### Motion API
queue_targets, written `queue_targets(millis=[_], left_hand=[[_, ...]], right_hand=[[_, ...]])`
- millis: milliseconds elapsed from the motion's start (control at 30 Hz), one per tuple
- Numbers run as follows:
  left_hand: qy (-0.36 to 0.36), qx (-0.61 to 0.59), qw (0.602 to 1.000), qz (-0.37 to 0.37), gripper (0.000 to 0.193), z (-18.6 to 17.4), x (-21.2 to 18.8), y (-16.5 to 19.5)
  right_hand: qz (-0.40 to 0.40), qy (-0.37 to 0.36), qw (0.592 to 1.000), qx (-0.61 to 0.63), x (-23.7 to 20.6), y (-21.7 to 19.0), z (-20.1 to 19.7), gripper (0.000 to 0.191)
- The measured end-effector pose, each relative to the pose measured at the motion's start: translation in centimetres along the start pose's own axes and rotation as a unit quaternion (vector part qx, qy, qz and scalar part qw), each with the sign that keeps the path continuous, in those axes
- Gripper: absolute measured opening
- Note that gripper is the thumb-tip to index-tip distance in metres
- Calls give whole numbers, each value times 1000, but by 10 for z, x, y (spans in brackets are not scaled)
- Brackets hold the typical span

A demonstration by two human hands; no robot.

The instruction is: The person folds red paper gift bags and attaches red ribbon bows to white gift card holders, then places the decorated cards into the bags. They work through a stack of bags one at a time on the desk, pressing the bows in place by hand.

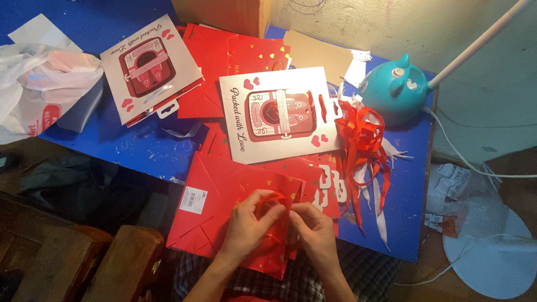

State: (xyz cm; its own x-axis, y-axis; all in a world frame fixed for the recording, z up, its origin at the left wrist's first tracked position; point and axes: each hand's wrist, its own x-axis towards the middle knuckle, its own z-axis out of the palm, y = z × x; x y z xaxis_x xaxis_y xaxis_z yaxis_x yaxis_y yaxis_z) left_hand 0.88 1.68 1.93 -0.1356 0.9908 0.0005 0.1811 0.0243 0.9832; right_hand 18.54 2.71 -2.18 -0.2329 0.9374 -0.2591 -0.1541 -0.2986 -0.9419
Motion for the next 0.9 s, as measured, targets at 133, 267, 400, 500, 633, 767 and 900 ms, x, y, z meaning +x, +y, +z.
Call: queue_targets(millis=[133,267,400,500,633,767,900], left_hand=[[-18,37,995,94,14,2,-3,-4],[8,-110,993,-43,22,4,-1,-8],[-4,-102,993,-67,28,2,-1,-5],[-25,8,1000,-1,26,0,-3,-3],[5,66,993,93,19,3,-3,-5],[-7,-87,994,-59,19,3,-3,-6],[3,0,1000,-21,21,1,-2,-1]], right_hand=[[-19,-10,1000,9,-1,-2,1,17],[0,-6,1000,7,-2,-4,3,17],[-4,1,1000,3,-3,-1,3,16],[-4,-2,1000,15,-2,1,1,16],[-25,1,1000,2,-1,3,1,16],[-26,1,999,-24,1,3,1,16],[-19,10,1000,-8,-1,4,2,18]])
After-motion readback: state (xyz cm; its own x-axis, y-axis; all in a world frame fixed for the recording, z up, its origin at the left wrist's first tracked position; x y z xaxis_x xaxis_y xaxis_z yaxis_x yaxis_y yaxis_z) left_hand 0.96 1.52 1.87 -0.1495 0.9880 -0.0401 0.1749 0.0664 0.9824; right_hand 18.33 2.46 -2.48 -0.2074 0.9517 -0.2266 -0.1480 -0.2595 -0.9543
